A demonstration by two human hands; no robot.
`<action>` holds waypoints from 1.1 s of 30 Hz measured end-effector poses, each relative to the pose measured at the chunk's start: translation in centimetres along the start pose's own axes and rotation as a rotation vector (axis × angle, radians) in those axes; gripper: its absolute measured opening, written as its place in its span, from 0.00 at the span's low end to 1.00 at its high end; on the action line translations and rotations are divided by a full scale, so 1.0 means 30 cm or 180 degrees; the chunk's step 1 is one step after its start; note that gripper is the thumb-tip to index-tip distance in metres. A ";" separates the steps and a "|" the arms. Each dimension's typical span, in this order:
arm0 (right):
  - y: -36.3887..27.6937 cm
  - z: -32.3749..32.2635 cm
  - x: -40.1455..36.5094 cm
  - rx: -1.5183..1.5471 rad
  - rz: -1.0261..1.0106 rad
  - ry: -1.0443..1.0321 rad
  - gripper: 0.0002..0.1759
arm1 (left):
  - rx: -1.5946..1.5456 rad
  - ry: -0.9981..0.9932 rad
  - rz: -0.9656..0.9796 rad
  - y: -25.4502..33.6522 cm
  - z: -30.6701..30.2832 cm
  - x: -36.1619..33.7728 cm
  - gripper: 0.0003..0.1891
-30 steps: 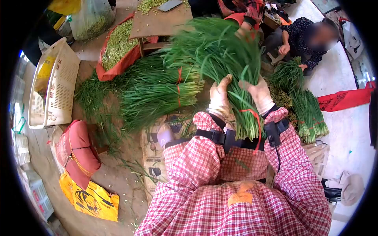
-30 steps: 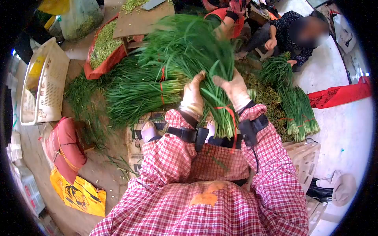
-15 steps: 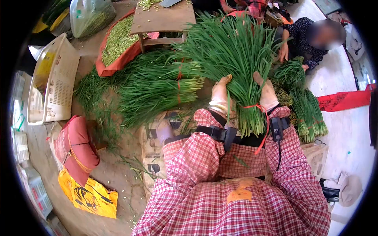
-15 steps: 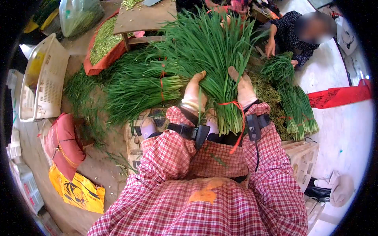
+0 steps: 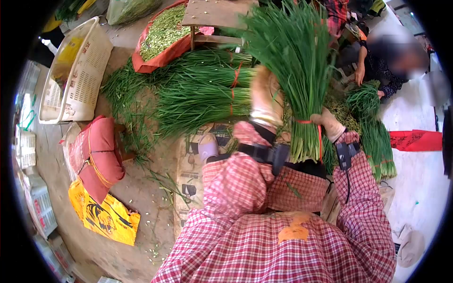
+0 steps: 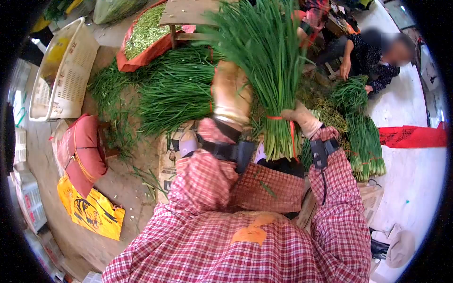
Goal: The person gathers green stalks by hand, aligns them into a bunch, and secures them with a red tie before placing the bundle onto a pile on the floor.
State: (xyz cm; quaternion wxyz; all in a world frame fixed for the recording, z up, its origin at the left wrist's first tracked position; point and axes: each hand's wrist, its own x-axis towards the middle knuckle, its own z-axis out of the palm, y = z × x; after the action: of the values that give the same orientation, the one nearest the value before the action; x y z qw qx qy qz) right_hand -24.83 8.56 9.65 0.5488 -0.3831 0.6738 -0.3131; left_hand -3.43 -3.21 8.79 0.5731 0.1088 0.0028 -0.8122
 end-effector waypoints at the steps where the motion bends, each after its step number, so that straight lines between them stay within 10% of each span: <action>1: 0.000 0.006 0.012 0.0327 0.0055 -0.0136 0.33 | -0.0311 -0.0230 0.0403 0.037 -0.072 0.072 0.12; 5: -0.061 0.024 0.085 0.1137 0.0104 -0.0586 0.28 | 0.0982 0.1277 0.1237 0.216 -0.061 0.070 0.16; 13: -0.502 0.069 0.544 -0.0860 -0.1185 -0.1091 0.31 | 0.2224 0.1705 -0.0642 -0.021 -0.225 -0.054 0.12; 17: -0.833 0.282 0.599 -0.1920 -0.2600 -0.0688 0.43 | 0.3341 -0.0588 -0.1626 -0.261 -0.327 -0.140 0.15; 20: -0.941 0.487 0.526 -0.1390 -0.2345 -0.1325 0.46 | 0.4068 -0.1702 -0.2004 -0.203 -0.180 -0.176 0.16; 21: -0.902 0.503 0.594 -0.2755 -0.3873 -0.0032 0.53 | 0.4418 -0.2241 -0.1616 -0.187 -0.166 -0.185 0.17; 24: -0.653 0.532 0.803 -0.3185 -0.2710 0.0047 0.50 | 0.4642 -0.1642 -0.2143 -0.105 -0.065 -0.187 0.19; 26: -0.468 0.538 0.916 -0.3726 -0.3272 0.0534 0.55 | 0.4633 -0.1730 -0.1806 -0.153 -0.141 -0.230 0.21; 27: -0.469 0.554 0.860 -0.4350 -0.2167 0.0152 0.58 | 0.4692 -0.1800 -0.1687 -0.156 -0.169 -0.237 0.23; 33: 0.313 0.492 1.217 -0.4959 -0.1161 0.0049 0.50 | 0.5676 -0.3304 -0.2139 -0.043 -0.147 -0.204 0.25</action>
State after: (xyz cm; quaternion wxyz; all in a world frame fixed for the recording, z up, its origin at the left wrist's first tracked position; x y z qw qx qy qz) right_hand -15.78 -18.07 -19.47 0.0590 -0.7582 0.6293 0.1601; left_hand -1.93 3.49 5.44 -0.0327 0.1229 -0.8016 -0.5842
